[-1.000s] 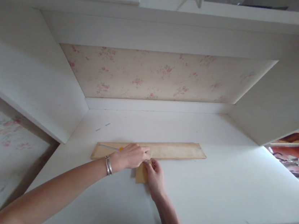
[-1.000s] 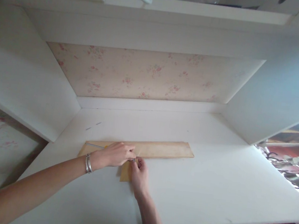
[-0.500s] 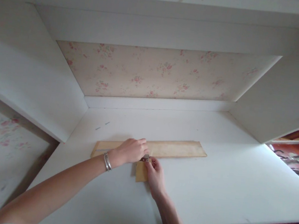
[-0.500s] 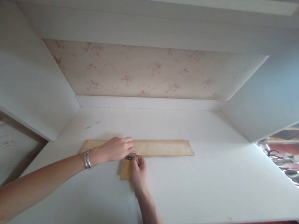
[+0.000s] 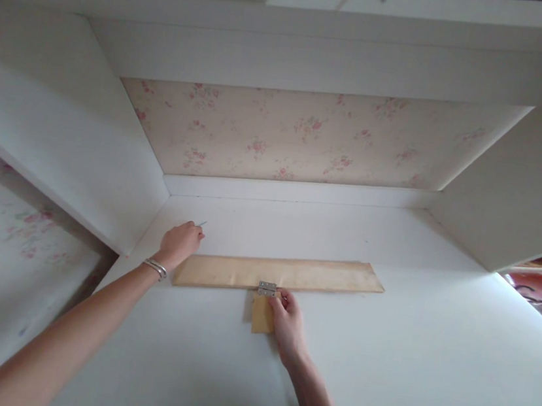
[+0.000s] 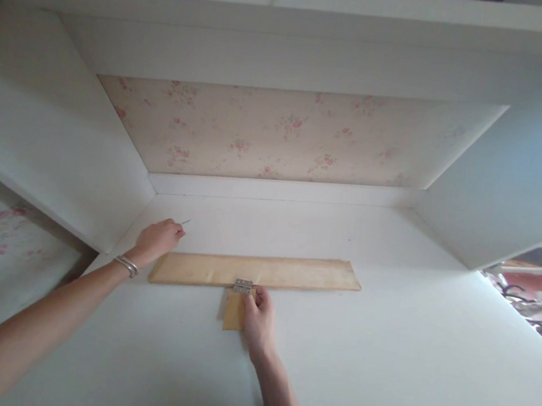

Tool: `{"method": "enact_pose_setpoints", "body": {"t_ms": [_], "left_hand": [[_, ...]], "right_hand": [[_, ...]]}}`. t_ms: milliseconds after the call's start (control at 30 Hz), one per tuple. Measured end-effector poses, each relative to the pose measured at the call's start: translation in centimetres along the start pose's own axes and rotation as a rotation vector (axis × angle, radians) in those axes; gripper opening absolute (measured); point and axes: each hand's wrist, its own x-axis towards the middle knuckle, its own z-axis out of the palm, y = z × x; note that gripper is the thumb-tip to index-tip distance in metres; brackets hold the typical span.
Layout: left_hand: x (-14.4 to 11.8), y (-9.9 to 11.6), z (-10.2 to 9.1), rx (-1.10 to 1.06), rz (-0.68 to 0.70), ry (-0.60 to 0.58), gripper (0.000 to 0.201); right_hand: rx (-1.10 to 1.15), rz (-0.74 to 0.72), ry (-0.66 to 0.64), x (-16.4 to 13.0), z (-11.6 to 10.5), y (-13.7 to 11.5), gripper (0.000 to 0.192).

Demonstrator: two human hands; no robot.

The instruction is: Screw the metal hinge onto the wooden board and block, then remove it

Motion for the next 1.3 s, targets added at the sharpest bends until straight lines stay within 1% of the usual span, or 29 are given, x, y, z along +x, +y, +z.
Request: {"method": "enact_pose_setpoints", "body": {"t_ms": [100,200,300,367,433,467,533,567,633,667,700,733,767,800,867,900,967,1033,1100,1167,1300], "left_hand": [[0.7,-0.6,1.0,-0.001,-0.029,-0.010,0.040],[1.0,-0.7,1.5,-0.002,-0.044,-0.024,0.038],[1.2,-0.7,1.1,-0.009,-0.054,-0.023,0.035],[1.3,-0.6,0.1,-0.037,-0.048,0.018,0.035],[1.0,-0.1,-1.6,-0.098,-0.026,0.097,0.036],[0.7,0.4,-2.7,-0.139,-0.010,0.157,0.038],[-0.5,1.6,-5.6,-0.240,0.020,0.287,0.038],[-1.3,2.3,-7.2,-0.307,0.025,0.378,0.037],[-3.4,4.0,-10.4,-0.492,0.136,0.485,0.033],[-4.5,4.9,-11.7,-0.605,0.167,0.535,0.031],[-5.5,5.7,-12.7,-0.728,0.193,0.557,0.029],[-6.3,6.6,-13.5,-0.875,0.213,0.554,0.028],[-7.0,7.5,-13.8,-1.032,0.231,0.546,0.026],[-7.4,8.4,-13.8,-1.190,0.245,0.530,0.026],[-7.5,10.1,-13.0,-1.470,0.240,0.501,0.025],[-7.3,10.8,-12.3,-1.575,0.224,0.480,0.025],[-6.6,12.2,-10.9,-1.711,0.189,0.440,0.026],[-5.9,13.2,-9.7,-1.774,0.168,0.425,0.027],[-5.5,13.8,-8.9,-1.799,0.161,0.439,0.027],[-5.3,14.3,-8.7,-1.813,0.169,0.465,0.027],[-4.8,14.9,-8.8,-1.829,0.192,0.519,0.028]], "right_hand": [[0.014,-0.002,-0.002,0.0,0.1,0.0,0.029],[0.004,-0.008,0.001,0.0,0.0,0.1,0.031],[0.002,-0.016,-0.005,0.0,-0.1,0.3,0.032],[0.003,-0.018,-0.007,0.2,-0.1,0.5,0.032],[-0.004,-0.016,-0.006,0.3,-0.1,0.6,0.031],[-0.006,-0.016,-0.006,0.3,0.0,0.7,0.031],[-0.008,-0.013,-0.007,0.4,0.0,0.7,0.030],[-0.009,-0.010,-0.008,0.4,0.0,0.6,0.029],[-0.014,-0.003,-0.010,0.4,0.0,0.6,0.028],[-0.022,-0.003,-0.009,0.4,0.0,0.7,0.028],[-0.029,-0.006,-0.007,0.4,0.0,0.7,0.028],[-0.035,-0.009,-0.005,0.4,0.0,0.7,0.028],[-0.038,-0.013,-0.003,0.4,0.0,0.8,0.027],[-0.037,-0.017,-0.003,0.5,0.0,0.8,0.027],[-0.027,-0.020,-0.005,0.5,0.0,0.9,0.027],[-0.022,-0.018,-0.007,0.6,0.0,0.9,0.027],[-0.015,-0.010,-0.010,0.6,0.1,0.8,0.027],[-0.005,-0.002,-0.014,0.5,0.1,0.7,0.027],[0.007,0.000,-0.017,0.5,0.2,0.6,0.027],[0.016,0.005,-0.014,0.4,0.2,0.5,0.027],[-0.003,0.005,-0.004,0.4,0.2,0.5,0.027]]}}
